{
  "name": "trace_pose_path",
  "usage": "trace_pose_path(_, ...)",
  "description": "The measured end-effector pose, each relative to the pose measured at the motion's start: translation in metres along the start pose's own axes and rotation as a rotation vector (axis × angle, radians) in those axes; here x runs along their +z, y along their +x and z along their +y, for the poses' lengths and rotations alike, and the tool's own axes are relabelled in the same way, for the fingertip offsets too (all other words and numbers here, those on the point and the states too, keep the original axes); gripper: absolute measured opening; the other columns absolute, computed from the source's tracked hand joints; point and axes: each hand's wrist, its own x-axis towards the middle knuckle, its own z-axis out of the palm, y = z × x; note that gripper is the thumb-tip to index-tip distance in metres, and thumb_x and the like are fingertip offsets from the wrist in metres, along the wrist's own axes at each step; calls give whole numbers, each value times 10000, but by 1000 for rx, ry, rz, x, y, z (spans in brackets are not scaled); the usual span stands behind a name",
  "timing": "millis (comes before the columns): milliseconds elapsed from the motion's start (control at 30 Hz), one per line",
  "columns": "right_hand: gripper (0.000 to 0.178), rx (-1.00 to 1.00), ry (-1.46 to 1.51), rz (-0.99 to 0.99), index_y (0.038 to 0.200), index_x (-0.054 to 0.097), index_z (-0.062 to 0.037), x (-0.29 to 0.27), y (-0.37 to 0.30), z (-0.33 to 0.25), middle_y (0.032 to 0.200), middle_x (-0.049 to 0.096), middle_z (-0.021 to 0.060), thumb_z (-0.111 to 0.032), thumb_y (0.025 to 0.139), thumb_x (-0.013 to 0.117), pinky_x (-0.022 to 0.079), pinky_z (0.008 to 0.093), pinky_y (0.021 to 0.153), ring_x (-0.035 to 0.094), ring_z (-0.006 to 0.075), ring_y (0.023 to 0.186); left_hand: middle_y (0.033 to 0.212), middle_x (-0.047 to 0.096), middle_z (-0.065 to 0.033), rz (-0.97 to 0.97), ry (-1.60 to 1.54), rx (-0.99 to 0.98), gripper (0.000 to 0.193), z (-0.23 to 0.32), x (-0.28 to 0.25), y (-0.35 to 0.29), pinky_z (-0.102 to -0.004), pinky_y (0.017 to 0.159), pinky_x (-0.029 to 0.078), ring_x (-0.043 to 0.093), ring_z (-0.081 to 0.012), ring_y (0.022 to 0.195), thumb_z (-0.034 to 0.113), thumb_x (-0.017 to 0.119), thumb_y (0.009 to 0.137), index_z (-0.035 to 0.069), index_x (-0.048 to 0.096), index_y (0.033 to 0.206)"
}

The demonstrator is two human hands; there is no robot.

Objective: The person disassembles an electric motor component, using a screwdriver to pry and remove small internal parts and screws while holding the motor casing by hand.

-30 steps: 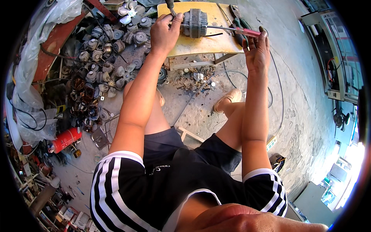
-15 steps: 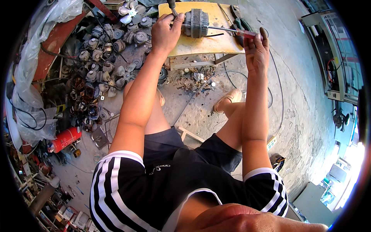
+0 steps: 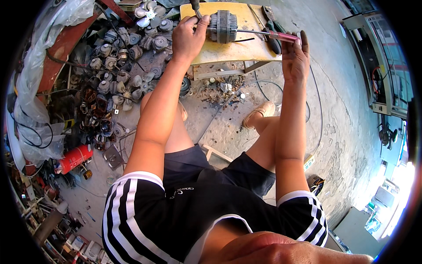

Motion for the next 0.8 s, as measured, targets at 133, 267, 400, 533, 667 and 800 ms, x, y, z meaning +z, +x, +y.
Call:
trace_pose_path(133,386,83,167,-16,1322,437,-25,2,0,-2,1288,505,185,-146,966,522,421,447,1052,510,301,1206,862,664,-140,-8,6,-9,375,0,0,0,-389,694,489,638,-332,802,389,562,924,41,701,925)
trace_pose_path(267,409,169,180,129,1308,451,-33,13,-6,1,1262,520,164,-207,954,558,441,435,1027,522,286,1180,976,690,-95,-68,63,-64,331,2,-3,-1,-316,778,486,663,-242,912,360,544,951,79,706,1020)
trace_pose_path(400,385,150,113,80,1304,458,-84,2,0,1,1147,573,85,-197,953,570,476,380,942,549,232,1104,974,689,-99,-64,63,-63,325,5,-5,-1,-316,779,486,663,-247,912,355,547,949,80,705,1019)
trace_pose_path(533,353,35,69,15,1292,479,-98,-4,1,1,1193,556,135,-196,960,549,462,403,993,543,243,1139,967,688,-100,-63,54,-42,326,3,-4,1,-316,776,486,663,-247,906,356,546,949,79,705,1017)
trace_pose_path(667,328,99,158,6,1292,475,-105,1,-1,0,1195,560,131,-157,971,515,435,471,1013,543,251,1141,961,687,-99,-71,64,-58,327,4,-4,0,-315,774,486,663,-246,903,356,544,951,79,706,1016)
trace_pose_path(800,319,115,36,209,1297,462,-96,26,-13,-3,1228,551,131,-96,978,473,398,528,1030,531,274,1166,964,687,-94,-61,66,-49,329,2,-4,-1,-312,774,486,663,-242,905,360,541,953,84,706,1020)
